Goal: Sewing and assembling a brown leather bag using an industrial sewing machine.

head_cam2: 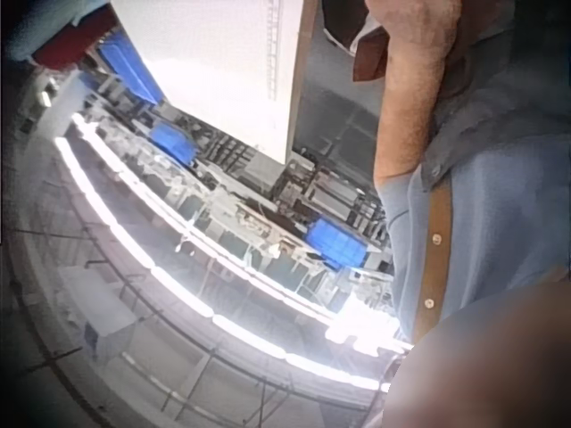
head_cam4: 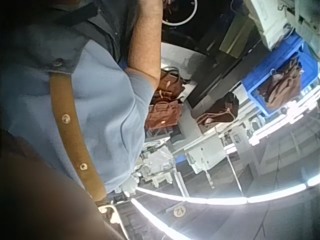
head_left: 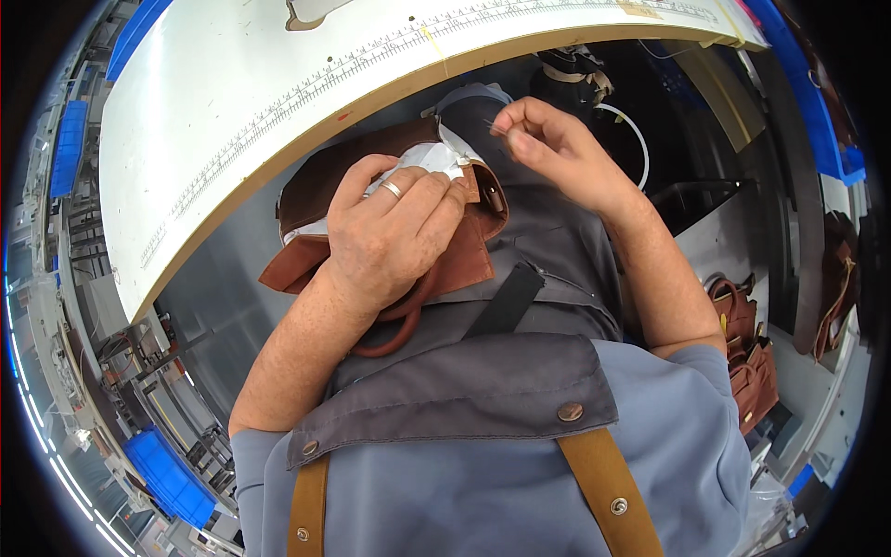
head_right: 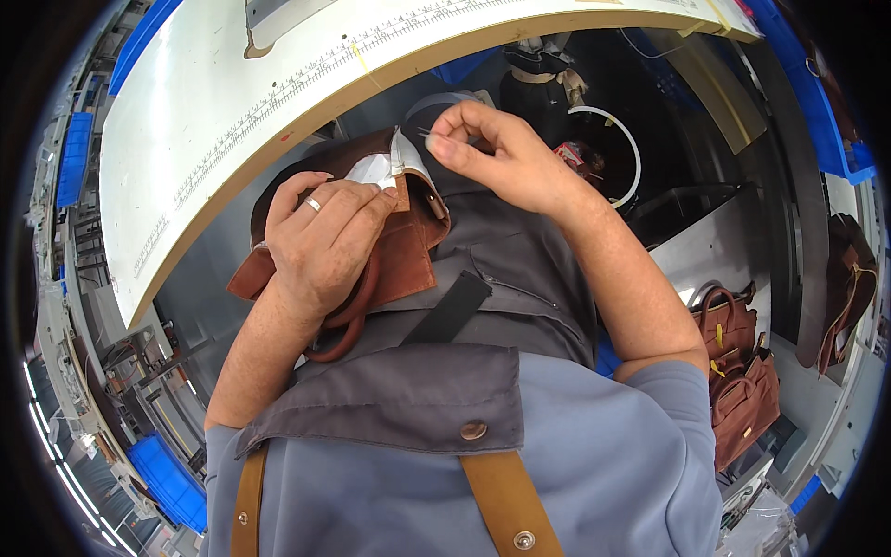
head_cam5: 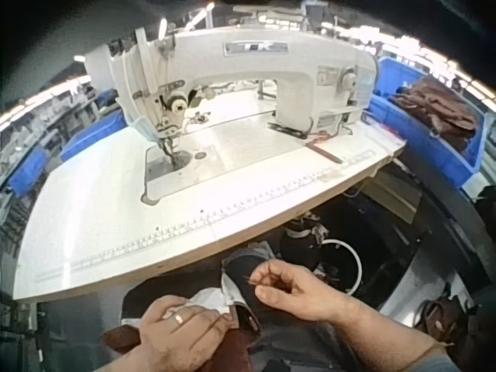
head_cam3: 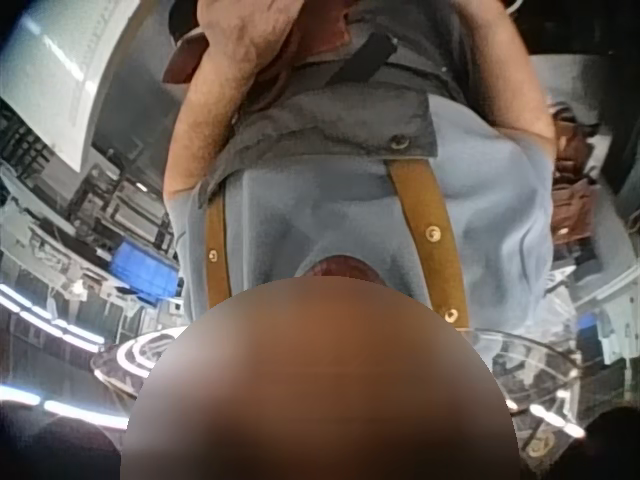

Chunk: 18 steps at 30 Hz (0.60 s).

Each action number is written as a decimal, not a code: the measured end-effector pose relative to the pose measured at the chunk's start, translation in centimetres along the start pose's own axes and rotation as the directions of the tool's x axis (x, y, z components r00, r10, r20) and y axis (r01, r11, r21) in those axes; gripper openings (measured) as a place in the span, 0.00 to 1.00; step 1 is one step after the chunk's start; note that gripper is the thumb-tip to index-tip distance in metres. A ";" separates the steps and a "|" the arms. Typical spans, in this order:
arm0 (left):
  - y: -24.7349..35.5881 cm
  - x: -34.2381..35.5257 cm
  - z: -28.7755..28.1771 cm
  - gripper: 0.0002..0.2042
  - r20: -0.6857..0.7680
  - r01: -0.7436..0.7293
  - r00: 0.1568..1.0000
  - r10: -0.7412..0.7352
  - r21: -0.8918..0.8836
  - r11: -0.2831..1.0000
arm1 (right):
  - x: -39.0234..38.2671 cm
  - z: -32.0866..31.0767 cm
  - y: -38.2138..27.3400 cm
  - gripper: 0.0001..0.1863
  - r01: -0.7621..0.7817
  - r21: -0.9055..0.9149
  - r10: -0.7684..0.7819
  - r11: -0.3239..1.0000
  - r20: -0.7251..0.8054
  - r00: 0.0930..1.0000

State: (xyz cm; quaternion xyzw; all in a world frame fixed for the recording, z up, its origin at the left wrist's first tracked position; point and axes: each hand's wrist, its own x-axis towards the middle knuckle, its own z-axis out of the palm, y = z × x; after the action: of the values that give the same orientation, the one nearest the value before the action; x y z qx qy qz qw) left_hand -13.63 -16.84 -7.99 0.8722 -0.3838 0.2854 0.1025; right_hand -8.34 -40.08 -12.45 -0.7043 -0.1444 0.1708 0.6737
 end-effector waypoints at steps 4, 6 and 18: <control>0.2 1.0 0.0 0.11 0.005 0.044 0.999 -0.043 -0.058 0.997 | -2.3 0.2 0.2 0.25 0.049 -0.135 -0.045 0.990 0.034 0.998; 0.3 1.7 0.0 0.14 0.198 0.138 0.972 -0.125 -0.057 0.989 | -3.1 0.8 0.4 0.26 0.076 -0.333 -0.089 0.940 -0.023 0.996; -2.2 3.6 -0.7 0.06 0.292 0.301 0.922 -0.253 -0.135 0.944 | -4.0 1.1 0.5 0.19 0.440 -0.615 -0.487 0.655 0.102 0.868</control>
State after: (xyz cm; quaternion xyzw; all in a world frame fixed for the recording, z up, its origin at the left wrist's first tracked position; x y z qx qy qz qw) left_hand -10.35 -17.31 -5.24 0.9360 -0.2903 0.1107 0.1655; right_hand -12.42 -40.85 -12.85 -0.8305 -0.3426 -0.0892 0.4301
